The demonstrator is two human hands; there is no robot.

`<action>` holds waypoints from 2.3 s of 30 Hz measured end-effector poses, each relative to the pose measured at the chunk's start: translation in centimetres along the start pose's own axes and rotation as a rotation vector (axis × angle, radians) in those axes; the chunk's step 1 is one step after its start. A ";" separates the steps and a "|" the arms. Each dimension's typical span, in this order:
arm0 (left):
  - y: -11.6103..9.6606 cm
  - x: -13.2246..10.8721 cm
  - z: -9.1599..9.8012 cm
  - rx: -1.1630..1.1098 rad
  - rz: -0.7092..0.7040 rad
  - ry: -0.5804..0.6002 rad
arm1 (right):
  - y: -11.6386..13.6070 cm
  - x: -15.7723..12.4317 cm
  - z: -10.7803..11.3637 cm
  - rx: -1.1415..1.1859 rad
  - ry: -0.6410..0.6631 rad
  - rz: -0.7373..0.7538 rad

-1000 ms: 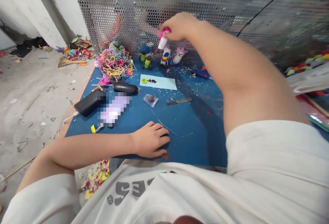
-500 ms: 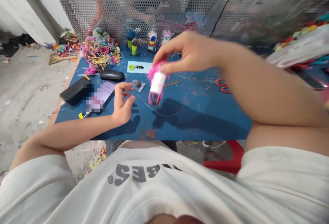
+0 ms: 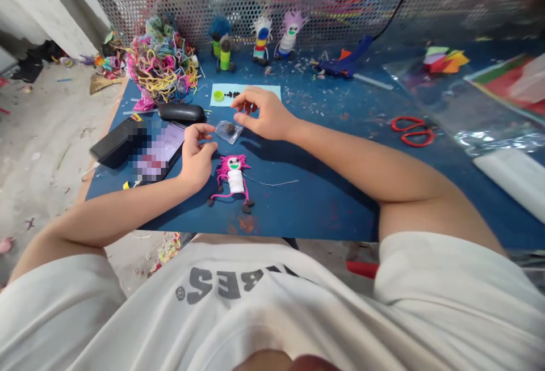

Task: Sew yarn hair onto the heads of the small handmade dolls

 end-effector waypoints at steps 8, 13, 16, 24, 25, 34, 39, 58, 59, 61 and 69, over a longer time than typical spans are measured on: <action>-1.7 -1.2 -0.1 -0.078 0.043 0.140 | -1.2 -1.8 -3.3 -0.206 0.150 -0.064; -1.8 -1.5 0.1 -0.103 -0.014 0.143 | -1.8 -2.4 -2.4 -0.151 0.028 -0.042; -1.8 -1.7 0.2 -0.124 -0.010 0.136 | -0.6 -2.9 -1.9 -0.094 -0.012 0.130; -3.6 -3.0 -0.9 -0.128 0.036 0.289 | 4.4 -5.4 -2.3 -0.068 -0.035 0.450; -3.8 -3.1 -1.0 -0.128 0.046 0.303 | 4.3 -5.6 -2.5 -0.071 -0.017 0.454; -3.6 -3.0 -1.1 -0.116 0.038 0.309 | 3.1 -6.5 -3.4 -0.048 -0.008 0.447; -3.1 -2.9 -1.1 -0.131 0.047 0.296 | 2.9 -6.3 -3.7 -0.053 0.033 0.431; -1.7 -1.6 -0.4 -0.146 0.141 0.225 | 0.1 -3.4 -1.5 0.276 -0.531 -0.123; -1.6 -1.7 -0.4 -0.141 0.135 0.225 | 0.0 -3.4 -1.6 0.289 -0.513 -0.116; -1.5 -1.7 -0.4 -0.139 0.120 0.235 | 0.4 -3.8 -2.0 0.292 -0.411 -0.074; -1.3 -1.9 -0.5 -0.212 0.114 0.279 | 4.6 -5.3 -2.8 0.148 -0.191 0.465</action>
Point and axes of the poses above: each hand's wrist, its own x-axis towards the middle knuckle, its own z-axis out of the back of the hand, y = z × x, the point moved 4 cm from there along x, towards the middle knuckle, and after that the axes turned 7 degrees about x, right-handed, at the moved point
